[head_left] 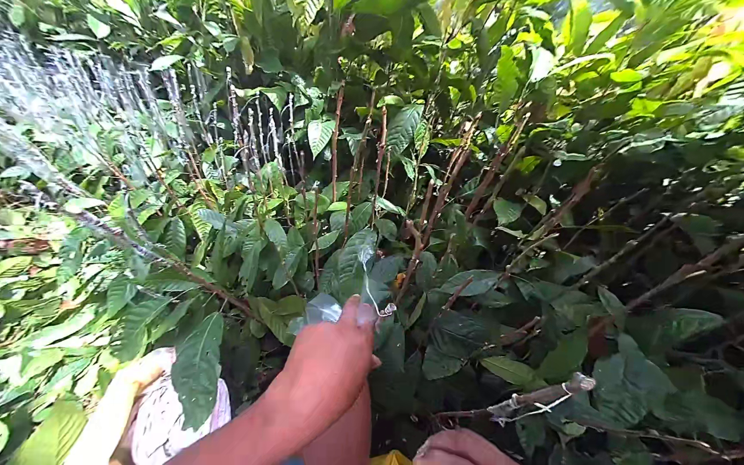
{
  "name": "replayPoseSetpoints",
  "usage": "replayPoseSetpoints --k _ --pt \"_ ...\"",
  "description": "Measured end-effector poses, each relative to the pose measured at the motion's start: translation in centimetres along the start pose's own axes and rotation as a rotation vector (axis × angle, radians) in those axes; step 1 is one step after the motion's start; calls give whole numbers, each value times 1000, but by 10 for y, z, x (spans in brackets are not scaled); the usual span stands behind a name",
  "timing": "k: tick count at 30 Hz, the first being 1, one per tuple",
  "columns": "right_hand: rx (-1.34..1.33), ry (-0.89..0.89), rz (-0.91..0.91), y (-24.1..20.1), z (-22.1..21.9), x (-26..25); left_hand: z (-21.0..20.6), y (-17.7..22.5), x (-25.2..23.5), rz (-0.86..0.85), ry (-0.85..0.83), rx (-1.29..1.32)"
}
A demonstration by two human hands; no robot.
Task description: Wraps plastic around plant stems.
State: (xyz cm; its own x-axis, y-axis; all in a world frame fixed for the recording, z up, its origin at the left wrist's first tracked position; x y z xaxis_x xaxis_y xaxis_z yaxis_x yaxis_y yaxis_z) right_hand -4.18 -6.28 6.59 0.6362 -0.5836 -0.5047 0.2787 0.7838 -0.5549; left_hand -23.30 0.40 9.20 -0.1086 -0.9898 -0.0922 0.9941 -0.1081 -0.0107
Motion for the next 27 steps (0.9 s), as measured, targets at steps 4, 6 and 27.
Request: replayPoseSetpoints --k 4,6,27 --pt "-197 169 36 6 4 -8 -9 11 34 -113 -88 -115" --pt "-295 213 75 8 -8 -16 -14 21 47 -212 -64 -69" --pt "-1048 617 -586 97 -29 90 -105 95 37 -991 -363 804"
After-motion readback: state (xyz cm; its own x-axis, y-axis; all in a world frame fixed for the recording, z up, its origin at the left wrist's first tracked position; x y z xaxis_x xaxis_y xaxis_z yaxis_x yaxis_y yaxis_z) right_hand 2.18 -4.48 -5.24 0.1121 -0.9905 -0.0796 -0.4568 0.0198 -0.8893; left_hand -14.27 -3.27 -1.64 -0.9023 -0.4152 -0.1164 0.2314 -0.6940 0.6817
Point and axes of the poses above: each hand's wrist, its own x-axis away from the middle knuckle, its own z-axis out of the back of the hand, y = z × x, the point moved 4 cm from there along -x, towards the middle knuckle, and after that the axes turned 9 degrees about -x, right-handed, at the moved point
